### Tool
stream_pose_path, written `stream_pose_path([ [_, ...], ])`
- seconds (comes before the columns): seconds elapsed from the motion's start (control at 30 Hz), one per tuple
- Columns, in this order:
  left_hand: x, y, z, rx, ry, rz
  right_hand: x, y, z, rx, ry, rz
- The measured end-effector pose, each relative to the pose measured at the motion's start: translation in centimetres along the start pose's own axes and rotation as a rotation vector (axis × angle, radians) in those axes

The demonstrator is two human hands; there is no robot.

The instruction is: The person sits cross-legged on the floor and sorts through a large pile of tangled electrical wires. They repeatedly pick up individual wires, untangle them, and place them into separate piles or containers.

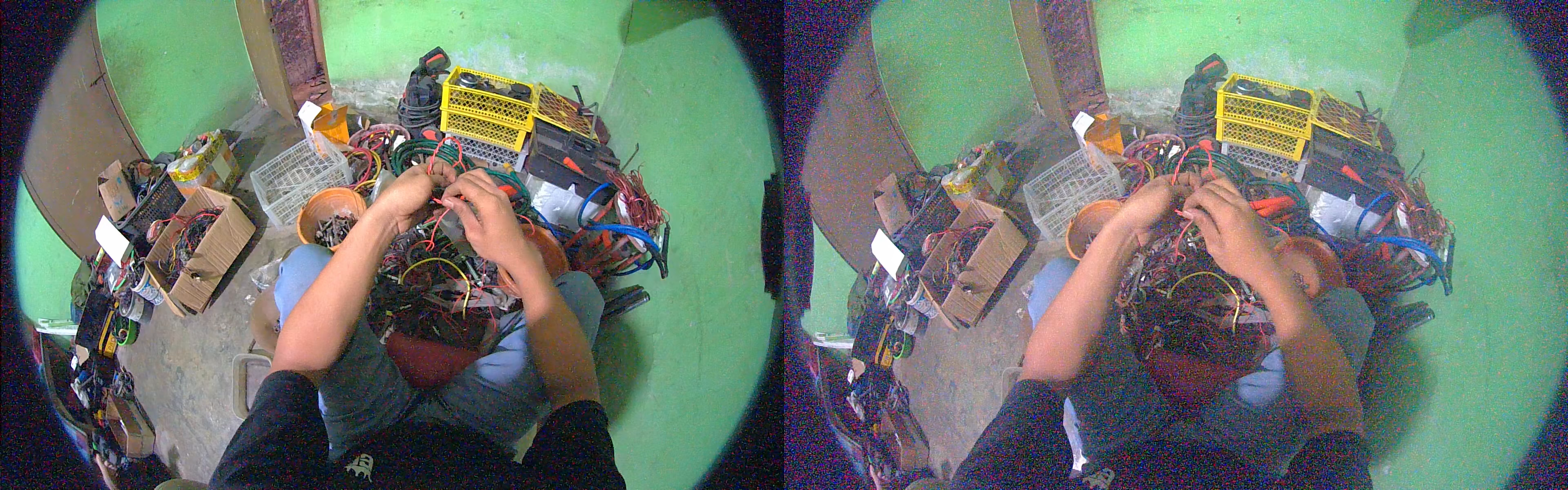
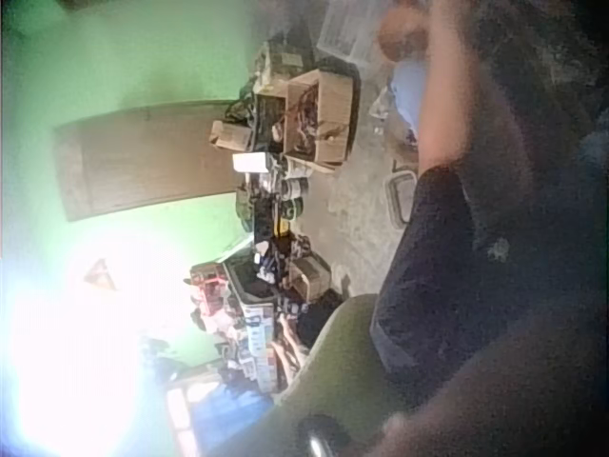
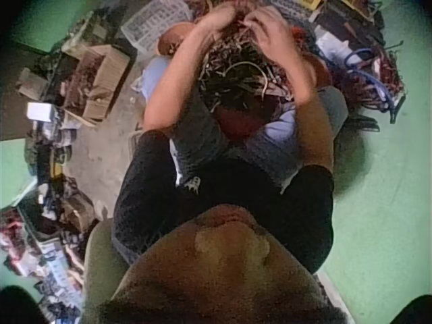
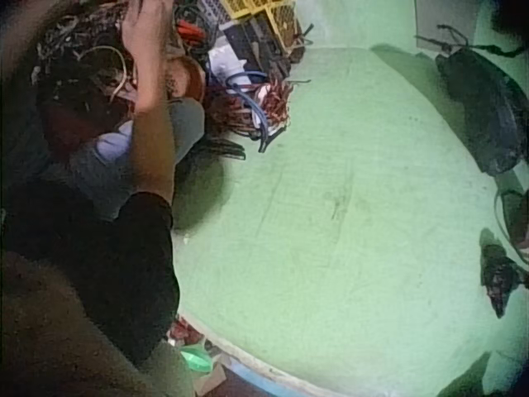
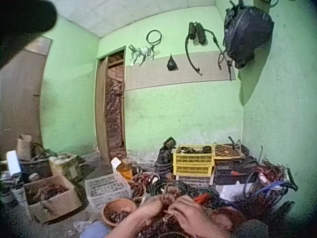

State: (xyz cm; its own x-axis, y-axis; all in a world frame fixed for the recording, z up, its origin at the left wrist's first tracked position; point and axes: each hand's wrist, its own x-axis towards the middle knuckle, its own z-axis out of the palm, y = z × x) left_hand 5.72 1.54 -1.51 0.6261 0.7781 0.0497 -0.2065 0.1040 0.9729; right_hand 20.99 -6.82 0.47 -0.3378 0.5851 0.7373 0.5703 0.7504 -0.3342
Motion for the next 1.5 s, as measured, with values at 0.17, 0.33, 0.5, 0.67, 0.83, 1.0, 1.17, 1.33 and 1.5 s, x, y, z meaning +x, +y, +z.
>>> stream_pose_path([
  [0.17,-0.4,0.1,0.7,0.042,0.034,-0.012,-0.1,0.0,-0.4,-0.003,0.004,0.030],
  [0.33,-0.6,0.9,1.4,-0.022,0.134,0.107,-0.1,-0.1,-0.4,-0.239,0.074,-0.145],
  [0.5,-0.6,1.4,0.8,-0.174,0.246,0.262,0.4,-1.1,-1.0,-0.123,0.188,0.008],
  [0.67,-0.7,1.8,0.5,-0.074,0.261,0.236,-0.1,0.7,-2.8,-0.098,0.045,0.151],
  [0.83,-0.9,1.8,0.3,-0.028,0.305,0.283,-0.7,1.2,-4.3,0.168,-0.065,0.362],
  [1.0,-1.2,2.0,-0.9,0.048,0.277,0.218,-1.2,4.3,-7.6,0.265,0.185,0.363],
  [1.17,-2.0,2.9,0.0,0.074,0.327,0.187,-1.3,5.8,-8.6,0.705,0.340,0.429],
  [1.33,-1.2,2.2,-1.7,0.179,0.508,0.379,-1.2,5.8,-9.4,1.152,0.594,0.333],
  [1.5,-1.8,2.9,-1.9,0.126,0.524,0.338,-3.0,8.9,-13.3,0.842,1.267,0.667],
])
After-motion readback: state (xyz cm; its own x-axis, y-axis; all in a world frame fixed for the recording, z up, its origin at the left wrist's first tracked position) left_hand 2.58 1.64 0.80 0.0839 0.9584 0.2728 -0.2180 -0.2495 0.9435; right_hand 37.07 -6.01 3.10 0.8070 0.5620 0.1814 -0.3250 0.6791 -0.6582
